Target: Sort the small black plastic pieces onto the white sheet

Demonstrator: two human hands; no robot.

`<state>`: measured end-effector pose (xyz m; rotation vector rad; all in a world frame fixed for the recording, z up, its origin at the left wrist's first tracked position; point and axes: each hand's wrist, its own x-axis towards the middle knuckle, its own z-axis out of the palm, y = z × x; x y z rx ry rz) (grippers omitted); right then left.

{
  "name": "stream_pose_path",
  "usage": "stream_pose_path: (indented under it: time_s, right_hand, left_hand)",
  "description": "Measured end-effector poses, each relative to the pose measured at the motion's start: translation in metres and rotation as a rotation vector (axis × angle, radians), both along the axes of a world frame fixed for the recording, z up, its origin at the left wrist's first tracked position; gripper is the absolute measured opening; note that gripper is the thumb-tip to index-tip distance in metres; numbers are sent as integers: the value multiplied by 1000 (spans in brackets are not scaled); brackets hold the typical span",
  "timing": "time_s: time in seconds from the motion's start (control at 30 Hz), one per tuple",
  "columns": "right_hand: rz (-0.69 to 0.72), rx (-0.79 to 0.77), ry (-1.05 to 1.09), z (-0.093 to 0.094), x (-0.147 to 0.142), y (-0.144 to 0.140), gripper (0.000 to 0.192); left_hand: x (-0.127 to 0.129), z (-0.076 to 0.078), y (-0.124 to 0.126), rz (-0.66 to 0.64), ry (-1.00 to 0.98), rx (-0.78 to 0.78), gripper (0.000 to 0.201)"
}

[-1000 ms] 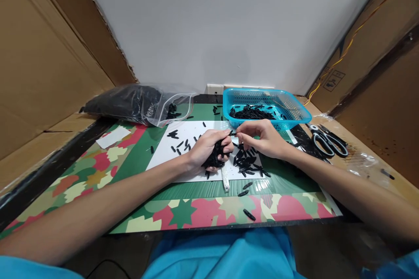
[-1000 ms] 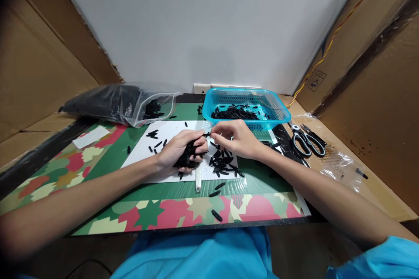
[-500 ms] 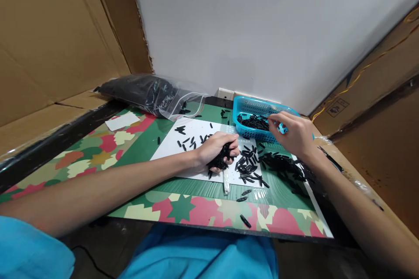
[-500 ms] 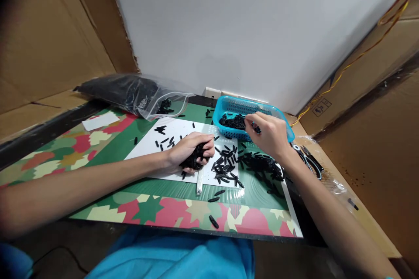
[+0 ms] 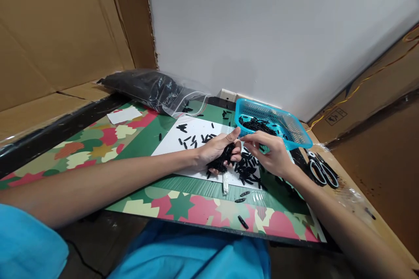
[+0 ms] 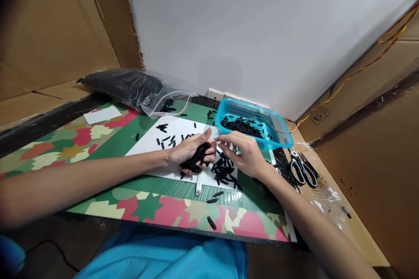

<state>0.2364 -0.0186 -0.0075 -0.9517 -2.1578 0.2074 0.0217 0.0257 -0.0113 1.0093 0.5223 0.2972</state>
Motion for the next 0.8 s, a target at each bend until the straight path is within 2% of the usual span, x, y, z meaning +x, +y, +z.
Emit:
stream_pose_path:
  time_s: [0.1, 0.2, 0.33, 0.57, 0.7, 0.8]
  right_hand:
    - [19, -133, 88, -7, -11, 1, 18]
    - [26, -176, 160, -9, -14, 1, 15]
    - [49, -137, 106, -6, -9, 1, 10]
    - [91, 2, -136, -7, 1, 1, 20]
    - [33, -2, -202, -5, -1, 0, 20]
    - [-1, -94, -129, -1, 0, 0, 15]
  left_hand:
    - [1, -2, -1, 2, 27, -1, 74]
    - [3, -1, -4, 31, 60, 47, 75]
    - [6, 2, -9, 80, 83, 111, 73]
    - [8, 5, -11, 99, 144, 193, 64]
    - [8, 2, -9, 83, 121, 146, 62]
    - [6, 1, -8, 66, 108, 104, 57]
